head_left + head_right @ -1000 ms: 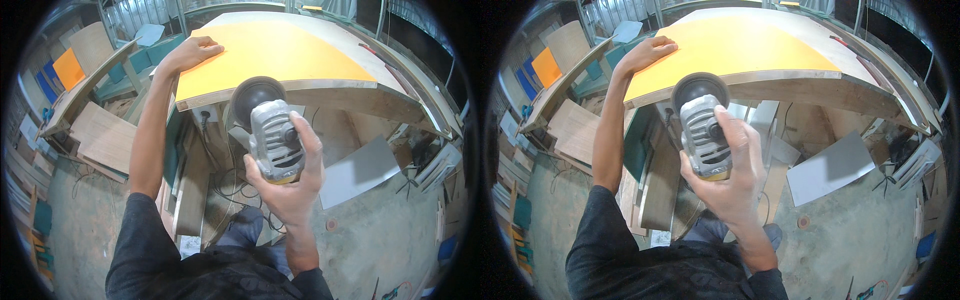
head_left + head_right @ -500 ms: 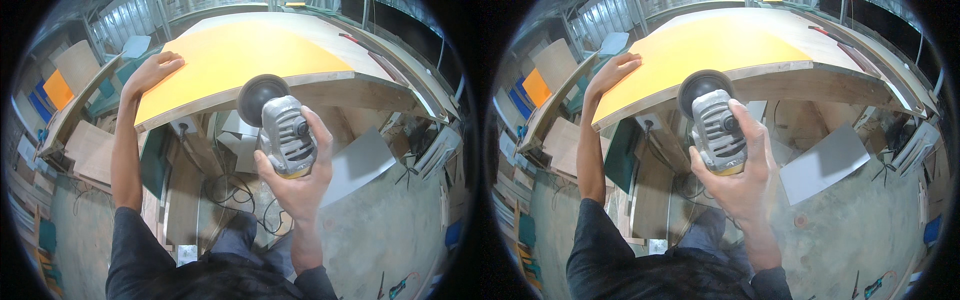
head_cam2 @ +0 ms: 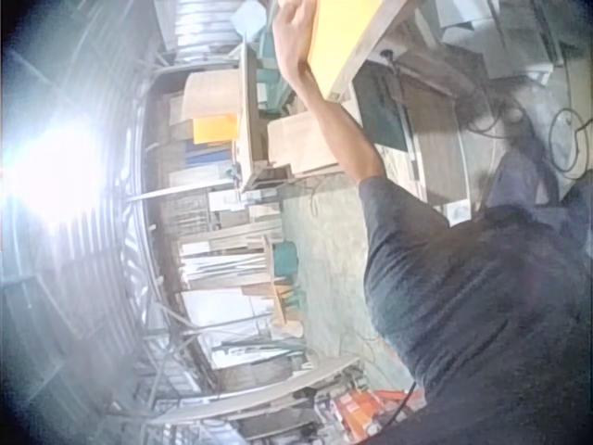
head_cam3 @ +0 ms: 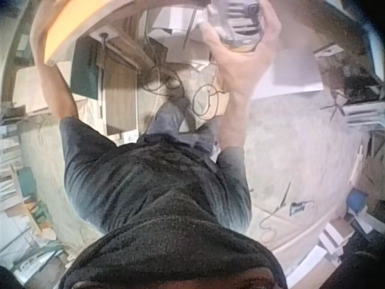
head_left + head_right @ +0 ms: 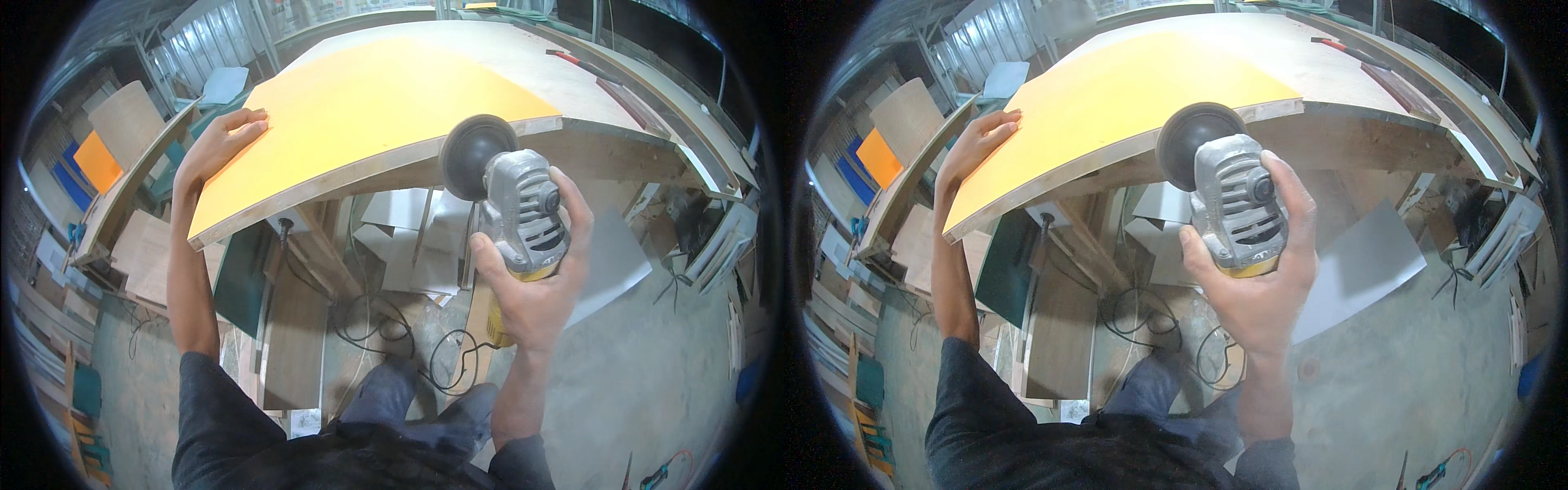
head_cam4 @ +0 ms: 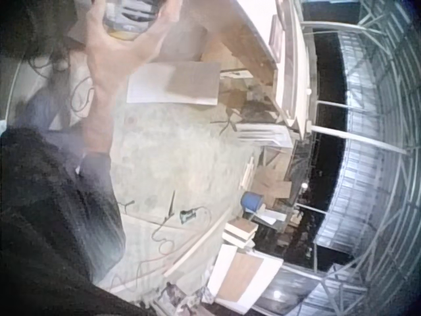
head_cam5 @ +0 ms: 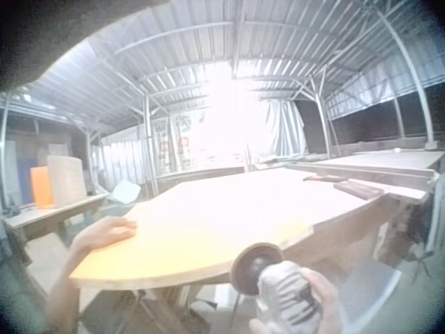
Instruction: The person sands the edge of a yellow board using a power sander, holding the board steady with one hand while moving the sander along the side.
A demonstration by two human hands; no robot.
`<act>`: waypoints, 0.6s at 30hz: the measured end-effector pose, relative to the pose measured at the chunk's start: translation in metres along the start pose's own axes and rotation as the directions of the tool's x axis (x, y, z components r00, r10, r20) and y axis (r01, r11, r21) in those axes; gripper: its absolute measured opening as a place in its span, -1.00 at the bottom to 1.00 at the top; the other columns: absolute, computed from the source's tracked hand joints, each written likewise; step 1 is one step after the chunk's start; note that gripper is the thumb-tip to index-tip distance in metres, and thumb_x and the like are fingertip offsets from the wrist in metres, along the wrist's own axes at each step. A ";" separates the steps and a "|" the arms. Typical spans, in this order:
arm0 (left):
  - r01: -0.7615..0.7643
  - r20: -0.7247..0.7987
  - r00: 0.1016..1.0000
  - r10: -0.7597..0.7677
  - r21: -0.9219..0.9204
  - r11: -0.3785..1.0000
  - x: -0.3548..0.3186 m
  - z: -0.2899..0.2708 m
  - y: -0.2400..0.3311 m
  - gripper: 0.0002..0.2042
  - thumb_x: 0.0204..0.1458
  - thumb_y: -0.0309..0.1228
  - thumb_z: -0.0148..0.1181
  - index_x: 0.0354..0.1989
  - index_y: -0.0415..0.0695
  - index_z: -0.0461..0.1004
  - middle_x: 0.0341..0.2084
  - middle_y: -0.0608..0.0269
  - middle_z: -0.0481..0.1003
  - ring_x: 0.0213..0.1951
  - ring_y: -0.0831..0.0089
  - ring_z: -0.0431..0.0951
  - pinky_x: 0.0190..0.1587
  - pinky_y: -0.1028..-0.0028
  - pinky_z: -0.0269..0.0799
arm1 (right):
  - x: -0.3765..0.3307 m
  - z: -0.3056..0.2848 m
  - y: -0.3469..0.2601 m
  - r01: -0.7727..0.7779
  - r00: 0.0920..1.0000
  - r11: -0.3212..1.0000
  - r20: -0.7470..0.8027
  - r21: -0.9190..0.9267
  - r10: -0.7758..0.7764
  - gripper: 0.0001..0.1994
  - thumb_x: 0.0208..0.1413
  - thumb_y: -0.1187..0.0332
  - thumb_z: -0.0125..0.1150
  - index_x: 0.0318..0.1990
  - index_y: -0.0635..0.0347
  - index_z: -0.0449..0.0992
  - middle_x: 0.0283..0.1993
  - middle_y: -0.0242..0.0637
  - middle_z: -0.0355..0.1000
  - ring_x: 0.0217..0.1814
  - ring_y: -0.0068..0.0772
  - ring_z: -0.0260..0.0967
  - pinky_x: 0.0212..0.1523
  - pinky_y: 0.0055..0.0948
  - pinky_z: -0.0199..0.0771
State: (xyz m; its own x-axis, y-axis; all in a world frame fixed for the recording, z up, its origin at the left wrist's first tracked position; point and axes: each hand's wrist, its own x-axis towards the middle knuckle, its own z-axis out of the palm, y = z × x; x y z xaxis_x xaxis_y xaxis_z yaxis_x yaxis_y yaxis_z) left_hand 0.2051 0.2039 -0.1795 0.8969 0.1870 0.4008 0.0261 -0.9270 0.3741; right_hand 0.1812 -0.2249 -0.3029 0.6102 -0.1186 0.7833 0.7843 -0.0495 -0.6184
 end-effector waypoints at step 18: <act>0.024 0.075 0.997 -0.010 -0.193 0.981 0.003 -0.001 -0.005 -0.44 0.32 -0.04 0.23 0.23 -0.31 0.55 0.33 -0.09 0.47 0.19 0.23 0.58 0.24 0.36 0.42 | 0.041 -0.061 0.040 -0.087 0.993 0.993 -0.083 -0.076 0.081 -0.20 -0.10 0.36 0.61 0.36 0.14 0.38 0.21 -0.16 0.43 0.25 -0.25 0.44 0.30 -0.25 0.45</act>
State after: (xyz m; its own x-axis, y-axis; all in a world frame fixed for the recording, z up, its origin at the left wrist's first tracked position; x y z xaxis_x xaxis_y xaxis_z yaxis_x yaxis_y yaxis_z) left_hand 0.2069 0.2091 -0.1790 0.9271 0.1714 0.3334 -0.0379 -0.8420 0.5381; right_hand 0.2305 -0.2919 -0.2996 0.6602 -0.2046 0.7227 0.7171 -0.1145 -0.6875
